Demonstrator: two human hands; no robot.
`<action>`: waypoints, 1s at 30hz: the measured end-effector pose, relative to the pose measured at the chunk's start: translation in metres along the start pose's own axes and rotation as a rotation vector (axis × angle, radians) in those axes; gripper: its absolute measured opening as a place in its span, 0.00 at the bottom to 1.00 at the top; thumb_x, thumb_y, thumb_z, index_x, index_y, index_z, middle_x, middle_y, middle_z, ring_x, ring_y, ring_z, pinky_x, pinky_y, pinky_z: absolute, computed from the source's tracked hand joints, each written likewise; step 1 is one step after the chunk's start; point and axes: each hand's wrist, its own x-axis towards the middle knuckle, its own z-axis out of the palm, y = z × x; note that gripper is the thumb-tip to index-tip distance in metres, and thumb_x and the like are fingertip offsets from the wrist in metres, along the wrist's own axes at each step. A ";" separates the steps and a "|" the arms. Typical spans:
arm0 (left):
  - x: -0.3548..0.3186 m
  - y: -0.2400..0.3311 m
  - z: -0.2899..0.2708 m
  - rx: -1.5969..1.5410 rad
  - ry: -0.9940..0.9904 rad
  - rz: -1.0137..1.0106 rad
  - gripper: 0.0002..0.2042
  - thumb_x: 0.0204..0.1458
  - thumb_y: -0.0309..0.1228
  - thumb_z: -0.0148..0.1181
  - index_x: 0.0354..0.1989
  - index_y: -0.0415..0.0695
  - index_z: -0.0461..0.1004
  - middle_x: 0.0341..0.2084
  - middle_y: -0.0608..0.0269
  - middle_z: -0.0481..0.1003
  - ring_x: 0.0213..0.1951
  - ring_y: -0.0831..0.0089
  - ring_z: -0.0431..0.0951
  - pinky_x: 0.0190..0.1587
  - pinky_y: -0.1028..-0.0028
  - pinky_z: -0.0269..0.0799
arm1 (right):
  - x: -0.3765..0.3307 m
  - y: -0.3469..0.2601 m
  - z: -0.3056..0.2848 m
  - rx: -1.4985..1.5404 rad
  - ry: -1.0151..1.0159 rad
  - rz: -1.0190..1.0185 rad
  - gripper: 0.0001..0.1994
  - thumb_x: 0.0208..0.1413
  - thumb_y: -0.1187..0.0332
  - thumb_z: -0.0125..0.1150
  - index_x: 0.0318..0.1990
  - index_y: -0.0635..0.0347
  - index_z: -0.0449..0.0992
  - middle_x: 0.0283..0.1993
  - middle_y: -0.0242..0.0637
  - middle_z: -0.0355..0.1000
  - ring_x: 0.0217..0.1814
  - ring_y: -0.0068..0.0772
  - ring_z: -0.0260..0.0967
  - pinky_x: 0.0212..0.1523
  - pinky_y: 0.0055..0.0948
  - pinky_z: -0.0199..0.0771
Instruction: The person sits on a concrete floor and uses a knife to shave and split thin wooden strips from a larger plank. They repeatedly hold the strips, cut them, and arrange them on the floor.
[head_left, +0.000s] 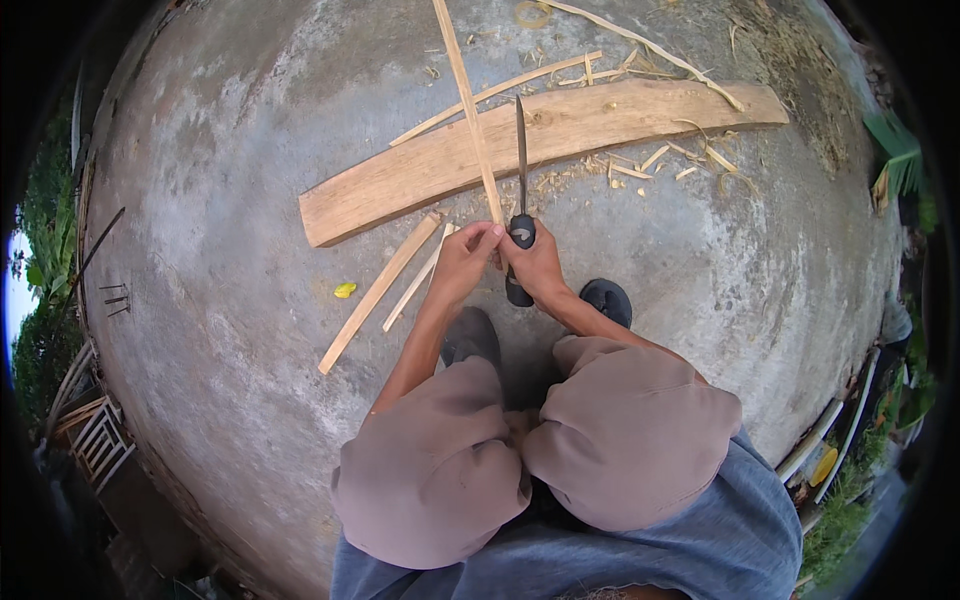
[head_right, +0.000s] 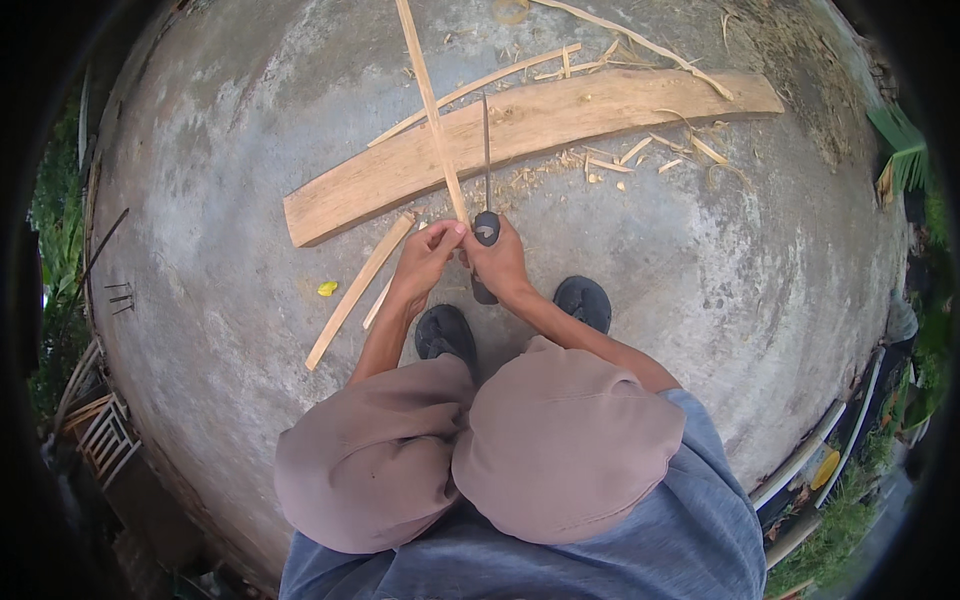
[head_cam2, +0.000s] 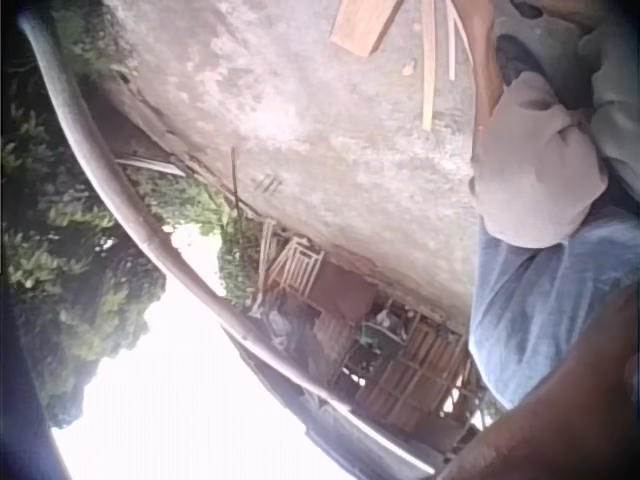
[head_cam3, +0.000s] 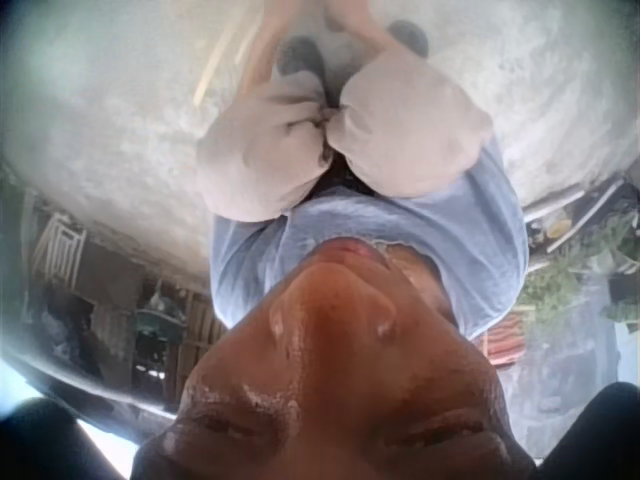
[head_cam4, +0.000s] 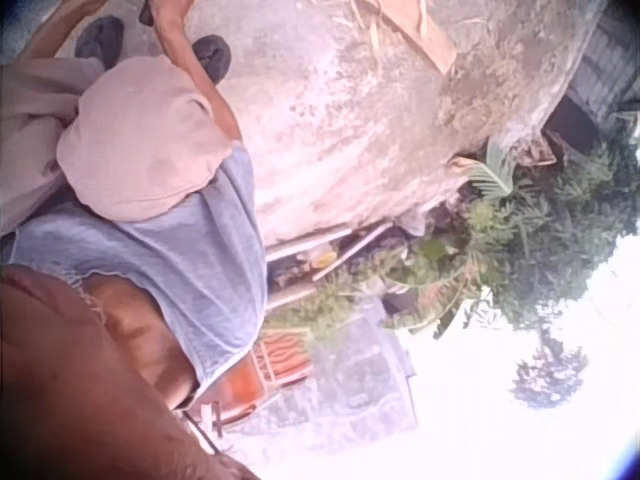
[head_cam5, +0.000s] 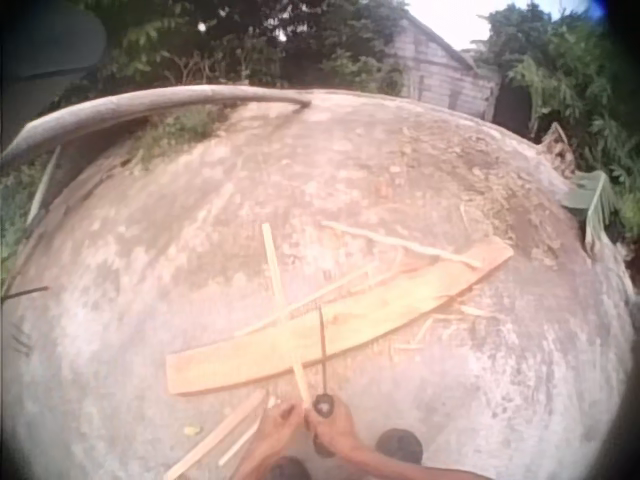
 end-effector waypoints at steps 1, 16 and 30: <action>0.006 -0.006 0.006 -0.036 -0.003 -0.004 0.21 0.70 0.45 0.53 0.58 0.39 0.72 0.41 0.59 0.81 0.45 0.73 0.78 0.53 0.70 0.70 | -0.001 0.004 -0.003 0.009 0.008 0.013 0.18 0.60 0.57 0.71 0.41 0.63 0.71 0.28 0.34 0.76 0.25 0.26 0.75 0.27 0.30 0.76; -0.058 0.000 0.001 -0.367 -0.013 -0.369 0.17 0.71 0.49 0.48 0.36 0.49 0.66 0.16 0.78 0.56 0.14 0.88 0.50 0.14 0.81 0.43 | 0.001 -0.034 -0.074 -1.034 -0.261 -0.404 0.17 0.55 0.58 0.69 0.42 0.62 0.74 0.32 0.49 0.79 0.37 0.59 0.78 0.39 0.49 0.77; -0.131 -0.037 -0.026 -0.391 -0.144 -0.429 0.19 0.69 0.51 0.53 0.32 0.50 0.67 0.15 0.79 0.55 0.15 0.88 0.50 0.17 0.80 0.43 | 0.079 -0.074 -0.161 -1.248 0.229 -0.285 0.13 0.54 0.61 0.66 0.41 0.59 0.77 0.31 0.53 0.79 0.39 0.62 0.78 0.41 0.53 0.78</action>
